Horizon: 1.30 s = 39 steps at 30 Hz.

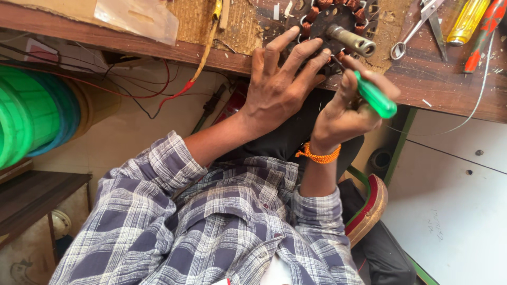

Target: The person repairs a motor stator by stripping wire insulation with a utility knife and adjusting copper windings with a screwdriver. The person works at a cluttered workbench with various tools and motor parts visible.

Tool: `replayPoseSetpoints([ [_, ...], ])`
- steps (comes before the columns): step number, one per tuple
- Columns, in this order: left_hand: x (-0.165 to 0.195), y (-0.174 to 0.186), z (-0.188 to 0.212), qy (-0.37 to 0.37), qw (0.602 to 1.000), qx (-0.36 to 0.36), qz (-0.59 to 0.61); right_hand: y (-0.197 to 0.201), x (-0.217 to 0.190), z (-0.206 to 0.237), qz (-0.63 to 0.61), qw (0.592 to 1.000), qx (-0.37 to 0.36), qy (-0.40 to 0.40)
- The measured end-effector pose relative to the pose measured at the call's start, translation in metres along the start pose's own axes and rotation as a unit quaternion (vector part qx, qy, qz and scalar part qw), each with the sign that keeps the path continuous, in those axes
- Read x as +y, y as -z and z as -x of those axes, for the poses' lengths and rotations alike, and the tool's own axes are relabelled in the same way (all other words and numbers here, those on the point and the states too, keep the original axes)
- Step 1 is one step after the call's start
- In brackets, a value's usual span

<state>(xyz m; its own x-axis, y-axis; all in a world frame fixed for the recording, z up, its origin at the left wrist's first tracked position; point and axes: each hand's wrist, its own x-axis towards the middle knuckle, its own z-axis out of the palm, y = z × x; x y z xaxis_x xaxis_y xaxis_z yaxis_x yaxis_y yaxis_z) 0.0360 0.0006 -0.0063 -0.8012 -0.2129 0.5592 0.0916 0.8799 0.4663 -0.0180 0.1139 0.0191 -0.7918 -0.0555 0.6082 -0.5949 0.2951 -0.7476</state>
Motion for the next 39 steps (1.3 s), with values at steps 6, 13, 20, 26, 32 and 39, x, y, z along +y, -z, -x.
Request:
replayPoseSetpoints([
  [6,0.0,-0.002,0.001,-0.002,1.0,0.009,-0.011,0.009,-0.02,-0.02,0.085,0.986,-0.137,0.046],
  [13,0.0,0.001,0.0,-0.006,1.0,0.018,-0.002,0.036,-0.033,-0.04,-0.097,0.986,-0.127,-0.048],
  [20,0.004,0.003,0.001,-0.004,1.0,-0.004,-0.002,0.063,-0.004,-0.041,-0.135,0.981,-0.094,-0.107],
  [26,0.008,0.019,-0.014,-0.008,1.0,-0.005,0.013,0.093,0.032,-0.076,-0.009,0.975,-0.116,-0.188],
  [32,0.021,0.042,-0.032,0.007,0.997,-0.031,0.076,0.103,0.041,-0.108,0.182,0.966,-0.134,-0.122],
  [39,0.018,0.038,-0.03,0.016,0.995,-0.05,0.085,0.093,0.031,-0.092,0.157,0.942,-0.283,0.084],
])
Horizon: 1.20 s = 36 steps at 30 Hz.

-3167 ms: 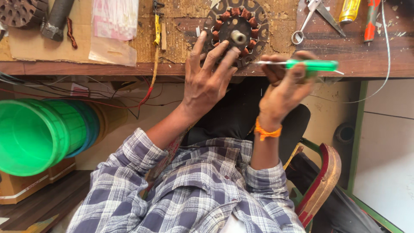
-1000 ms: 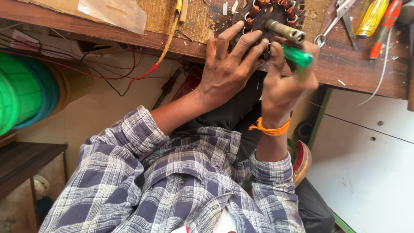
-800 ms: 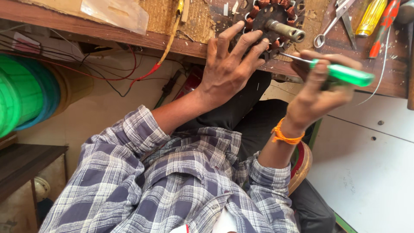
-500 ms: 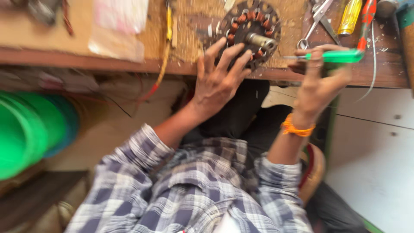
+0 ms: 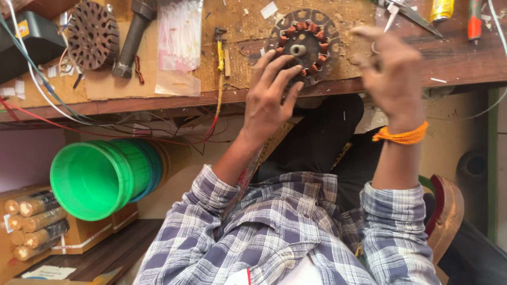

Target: The person repairs a motor stator by stripping wire insulation with a utility knife and adjusting copper windings with a screwdriver. The person works at a cluttered workbench with various tools and motor parts visible.

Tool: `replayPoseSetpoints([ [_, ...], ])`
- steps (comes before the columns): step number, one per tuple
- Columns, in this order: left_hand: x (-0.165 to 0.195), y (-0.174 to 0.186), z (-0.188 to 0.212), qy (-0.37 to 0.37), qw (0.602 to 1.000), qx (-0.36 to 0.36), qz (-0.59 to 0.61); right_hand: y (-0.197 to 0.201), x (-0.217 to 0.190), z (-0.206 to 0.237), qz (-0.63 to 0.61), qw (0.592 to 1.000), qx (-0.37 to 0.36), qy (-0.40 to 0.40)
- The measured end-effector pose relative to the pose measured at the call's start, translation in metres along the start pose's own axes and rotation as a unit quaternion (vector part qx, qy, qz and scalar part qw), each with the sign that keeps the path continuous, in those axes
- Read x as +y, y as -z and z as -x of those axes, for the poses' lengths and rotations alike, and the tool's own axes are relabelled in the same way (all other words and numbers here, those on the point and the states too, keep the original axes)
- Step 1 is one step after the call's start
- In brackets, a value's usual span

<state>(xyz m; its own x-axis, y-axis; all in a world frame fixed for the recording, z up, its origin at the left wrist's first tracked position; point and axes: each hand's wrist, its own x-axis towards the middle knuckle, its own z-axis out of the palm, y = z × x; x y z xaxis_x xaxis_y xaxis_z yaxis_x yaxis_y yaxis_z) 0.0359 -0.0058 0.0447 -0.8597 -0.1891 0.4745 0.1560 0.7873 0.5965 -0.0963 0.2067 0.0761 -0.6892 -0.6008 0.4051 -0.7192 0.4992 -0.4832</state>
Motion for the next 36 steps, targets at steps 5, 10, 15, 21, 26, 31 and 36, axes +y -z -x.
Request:
replayPoseSetpoints([
  [5,-0.005,0.001,-0.003,0.0,1.0,0.001,0.021,-0.003,0.006,0.001,-0.009,1.0,-0.008,0.027],
  [10,-0.014,0.011,-0.011,-0.023,0.998,-0.056,0.034,0.01,0.004,-0.003,-0.048,0.996,0.011,0.071],
  [15,-0.021,0.015,-0.01,-0.046,0.994,-0.096,0.026,0.009,-0.004,-0.011,-0.086,0.993,-0.004,0.084],
  [21,-0.025,0.021,-0.014,-0.065,0.991,-0.116,0.028,0.003,0.011,-0.021,-0.043,0.997,-0.04,0.053],
  [26,-0.019,0.013,-0.014,-0.094,0.992,-0.043,-0.071,0.002,0.01,-0.02,-0.139,0.988,-0.041,0.057],
  [31,-0.004,-0.002,-0.012,-0.038,0.998,-0.039,0.035,0.003,0.0,-0.024,-0.1,0.99,-0.043,0.094],
  [36,0.01,-0.011,-0.02,-0.02,0.999,-0.024,0.016,0.009,-0.009,-0.036,-0.097,0.988,-0.054,0.109],
])
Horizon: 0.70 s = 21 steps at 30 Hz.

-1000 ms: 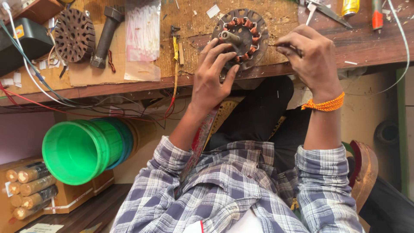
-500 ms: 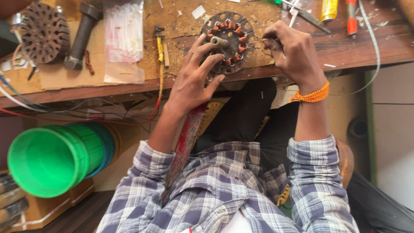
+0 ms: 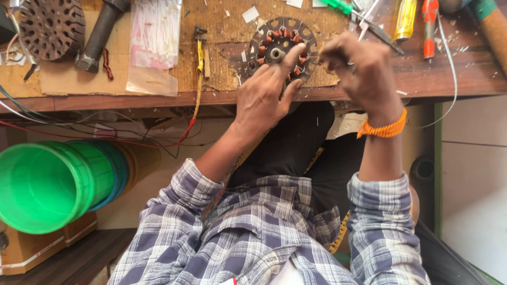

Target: The person repairs a motor stator by stripping wire insulation with a utility knife and adjusting copper windings with a screwdriver. The person works at a cluttered workbench with various tools and motor parts visible.

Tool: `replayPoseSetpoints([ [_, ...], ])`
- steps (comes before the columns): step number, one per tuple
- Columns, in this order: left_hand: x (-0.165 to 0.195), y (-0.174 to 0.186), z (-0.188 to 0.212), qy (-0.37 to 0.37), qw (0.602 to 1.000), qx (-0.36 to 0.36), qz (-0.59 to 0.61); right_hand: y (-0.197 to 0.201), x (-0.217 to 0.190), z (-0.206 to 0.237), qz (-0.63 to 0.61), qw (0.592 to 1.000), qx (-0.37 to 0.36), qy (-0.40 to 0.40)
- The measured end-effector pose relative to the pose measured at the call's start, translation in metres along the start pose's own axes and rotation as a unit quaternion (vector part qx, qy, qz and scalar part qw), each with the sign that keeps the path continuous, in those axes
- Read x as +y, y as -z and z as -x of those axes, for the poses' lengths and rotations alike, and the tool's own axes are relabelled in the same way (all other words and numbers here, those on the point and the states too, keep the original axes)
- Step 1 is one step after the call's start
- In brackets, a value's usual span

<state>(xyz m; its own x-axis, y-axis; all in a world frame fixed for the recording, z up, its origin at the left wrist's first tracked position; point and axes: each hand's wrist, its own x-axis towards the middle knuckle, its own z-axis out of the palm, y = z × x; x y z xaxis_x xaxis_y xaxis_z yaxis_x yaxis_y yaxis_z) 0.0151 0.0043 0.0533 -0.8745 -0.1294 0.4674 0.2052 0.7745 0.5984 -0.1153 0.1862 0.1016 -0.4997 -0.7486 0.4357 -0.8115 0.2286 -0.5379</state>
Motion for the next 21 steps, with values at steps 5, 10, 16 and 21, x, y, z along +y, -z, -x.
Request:
replayPoseSetpoints([
  [5,0.001,-0.01,-0.007,0.012,0.999,0.026,-0.02,-0.009,-0.022,0.006,-0.016,0.999,-0.033,0.003],
  [10,-0.004,-0.011,-0.009,-0.007,0.995,0.091,0.046,-0.013,-0.029,0.008,-0.056,0.998,-0.02,-0.02],
  [16,-0.006,-0.01,-0.008,0.056,0.981,0.137,0.127,-0.03,-0.014,-0.003,-0.032,0.994,0.099,-0.03],
  [21,-0.019,-0.01,-0.01,0.184,0.953,0.119,0.209,-0.05,0.0,-0.004,-0.075,0.986,0.093,-0.113],
])
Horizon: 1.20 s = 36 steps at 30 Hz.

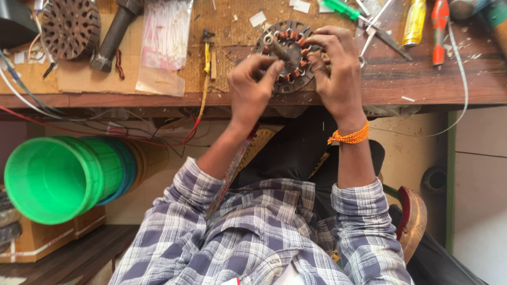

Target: The person repairs a motor stator by stripping wire insulation with a utility knife and adjusting copper windings with a screwdriver. The person works at a cluttered workbench with various tools and motor parts visible.

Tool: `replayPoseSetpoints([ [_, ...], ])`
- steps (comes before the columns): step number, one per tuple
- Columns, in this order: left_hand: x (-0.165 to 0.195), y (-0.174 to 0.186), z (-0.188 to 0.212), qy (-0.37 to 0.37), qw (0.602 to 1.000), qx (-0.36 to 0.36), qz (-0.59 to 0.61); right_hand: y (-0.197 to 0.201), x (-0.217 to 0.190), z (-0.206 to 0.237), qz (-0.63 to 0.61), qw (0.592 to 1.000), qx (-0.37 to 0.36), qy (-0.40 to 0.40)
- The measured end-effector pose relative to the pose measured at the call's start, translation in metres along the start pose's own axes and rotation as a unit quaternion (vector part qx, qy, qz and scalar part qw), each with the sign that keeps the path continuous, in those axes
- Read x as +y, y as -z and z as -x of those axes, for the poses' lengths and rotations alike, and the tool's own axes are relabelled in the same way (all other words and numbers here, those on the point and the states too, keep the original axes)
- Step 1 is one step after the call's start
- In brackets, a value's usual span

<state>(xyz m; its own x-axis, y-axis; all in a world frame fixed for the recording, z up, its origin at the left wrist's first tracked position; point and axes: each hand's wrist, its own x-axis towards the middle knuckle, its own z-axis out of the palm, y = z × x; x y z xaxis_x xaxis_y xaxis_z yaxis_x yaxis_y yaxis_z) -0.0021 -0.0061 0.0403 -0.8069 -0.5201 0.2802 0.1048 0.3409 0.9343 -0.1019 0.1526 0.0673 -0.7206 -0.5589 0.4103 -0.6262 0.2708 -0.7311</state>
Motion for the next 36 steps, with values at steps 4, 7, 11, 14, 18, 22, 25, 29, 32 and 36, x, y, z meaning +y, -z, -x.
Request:
replayPoseSetpoints([
  [4,-0.02,0.009,-0.022,0.117,0.983,-0.093,0.111,-0.001,0.009,0.013,-0.017,0.999,0.026,0.026],
  [7,-0.037,0.025,-0.04,0.176,0.963,-0.163,0.127,-0.011,0.013,0.021,-0.018,0.997,0.059,0.037],
  [11,-0.04,0.032,-0.072,0.178,0.937,-0.267,0.137,-0.016,0.023,0.026,0.008,0.993,0.101,0.06],
  [14,-0.026,0.032,-0.107,0.17,0.911,-0.37,0.069,-0.017,0.028,0.033,0.022,0.993,0.109,0.046],
  [18,-0.005,0.009,-0.11,0.103,0.87,-0.479,-0.064,-0.018,0.031,0.032,0.048,0.989,0.128,0.057],
  [22,0.013,-0.024,-0.091,-0.049,0.817,-0.53,-0.224,-0.021,0.027,0.03,0.059,0.988,0.128,0.056],
  [25,0.025,-0.027,-0.092,-0.175,0.766,-0.521,-0.334,-0.02,0.024,0.033,0.045,0.987,0.128,0.084],
  [29,0.034,-0.027,-0.089,-0.339,0.667,-0.472,-0.466,-0.019,0.027,0.041,0.067,0.984,0.111,0.122],
  [32,0.038,-0.037,-0.077,-0.424,0.597,-0.428,-0.53,-0.018,0.036,0.043,0.048,0.989,0.097,0.105],
  [36,0.047,-0.071,-0.066,-0.475,0.539,-0.4,-0.57,-0.021,0.046,0.04,-0.009,0.99,0.1,-0.1],
])
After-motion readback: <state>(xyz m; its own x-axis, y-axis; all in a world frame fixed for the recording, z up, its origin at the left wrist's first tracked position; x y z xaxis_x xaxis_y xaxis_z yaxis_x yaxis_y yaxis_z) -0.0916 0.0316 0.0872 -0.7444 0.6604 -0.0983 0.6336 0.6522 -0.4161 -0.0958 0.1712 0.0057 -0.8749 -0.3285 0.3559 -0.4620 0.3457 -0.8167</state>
